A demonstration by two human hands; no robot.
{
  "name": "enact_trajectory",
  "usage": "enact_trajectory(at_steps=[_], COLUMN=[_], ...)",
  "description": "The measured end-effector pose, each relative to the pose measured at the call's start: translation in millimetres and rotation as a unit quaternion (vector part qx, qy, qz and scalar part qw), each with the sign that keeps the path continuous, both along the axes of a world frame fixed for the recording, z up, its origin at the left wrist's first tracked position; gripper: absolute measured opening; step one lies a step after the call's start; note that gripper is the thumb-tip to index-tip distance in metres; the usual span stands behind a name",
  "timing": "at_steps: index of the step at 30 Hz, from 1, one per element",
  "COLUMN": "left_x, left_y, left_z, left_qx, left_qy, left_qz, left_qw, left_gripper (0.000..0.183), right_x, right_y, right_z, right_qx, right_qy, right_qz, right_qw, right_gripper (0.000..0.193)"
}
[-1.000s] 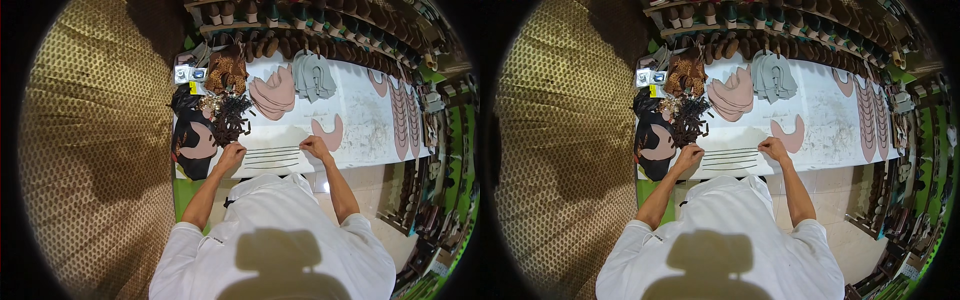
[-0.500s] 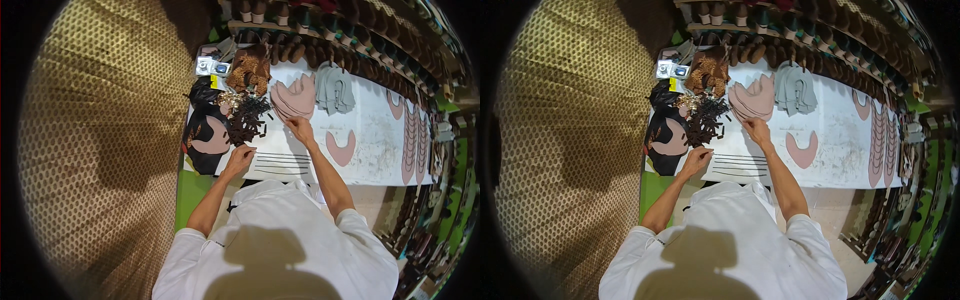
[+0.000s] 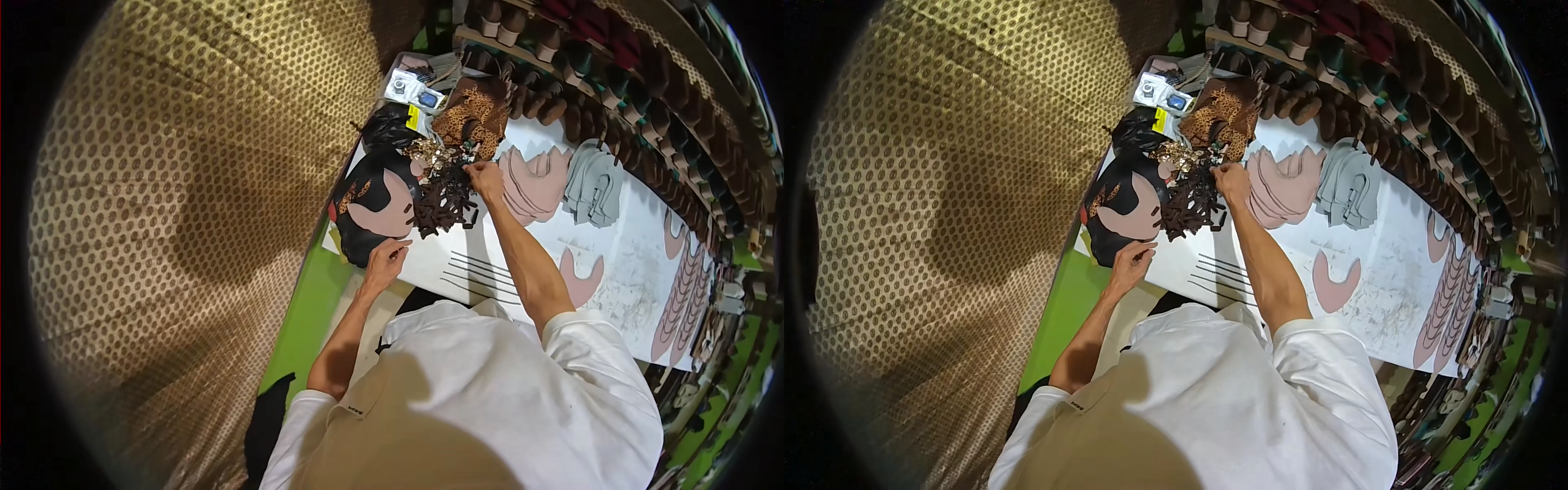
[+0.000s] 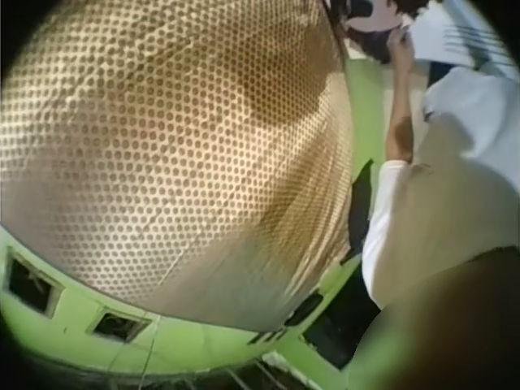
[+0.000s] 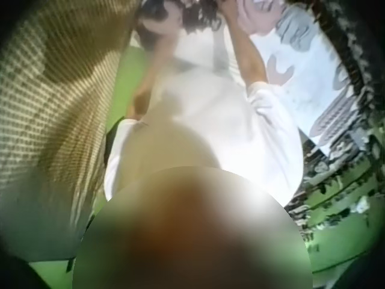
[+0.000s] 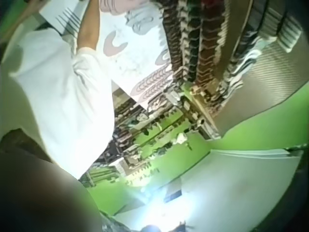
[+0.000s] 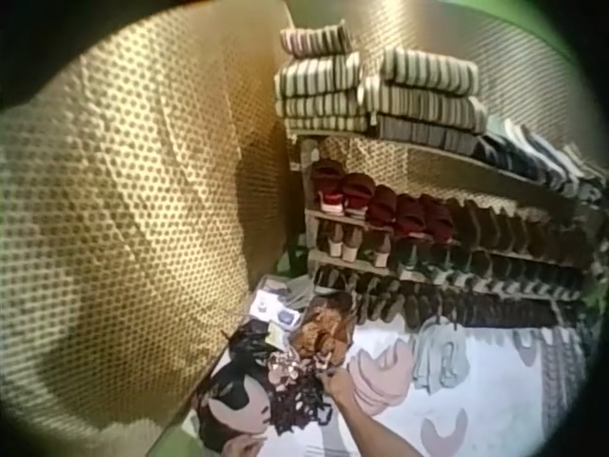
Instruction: Organizing and stacking shoe upper components and bundles of laces on a factory workbench.
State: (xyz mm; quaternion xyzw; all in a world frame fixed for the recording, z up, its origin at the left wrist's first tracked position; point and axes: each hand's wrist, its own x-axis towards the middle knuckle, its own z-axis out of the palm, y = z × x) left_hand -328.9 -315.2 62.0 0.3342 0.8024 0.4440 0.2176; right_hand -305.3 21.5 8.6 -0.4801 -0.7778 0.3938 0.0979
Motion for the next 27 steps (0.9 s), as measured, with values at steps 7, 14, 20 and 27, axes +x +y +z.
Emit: enact_trajectory(at_steps=[7,14,20,27], left_x=[-36.3,-90.3,-88.7,-82.4], left_y=[45.0,141.9,203.6,215.7], left_z=[18.1,81.0,137.9,144.3], left_qx=[0.039,0.183,0.244,0.185], left_qy=[-0.028,0.037,-0.203,-0.168], left_qz=[0.009,-0.017,-0.115,-0.128], left_qw=[0.999,0.982,0.941,0.960], left_gripper=[0.022,0.036,0.047,0.036], right_x=[4.2,2.8,8.9,29.3], right_y=[19.4,20.3,28.8,40.8], right_z=[78.6,185.9,216.6,213.6], right_qx=[-0.197,-0.173,-0.172,-0.137], right_qy=[0.231,0.200,0.286,0.278], right_qz=[0.177,0.194,0.198,0.195], right_qw=[0.936,0.945,0.922,0.931], right_gripper=[0.026,0.026,0.023,0.025])
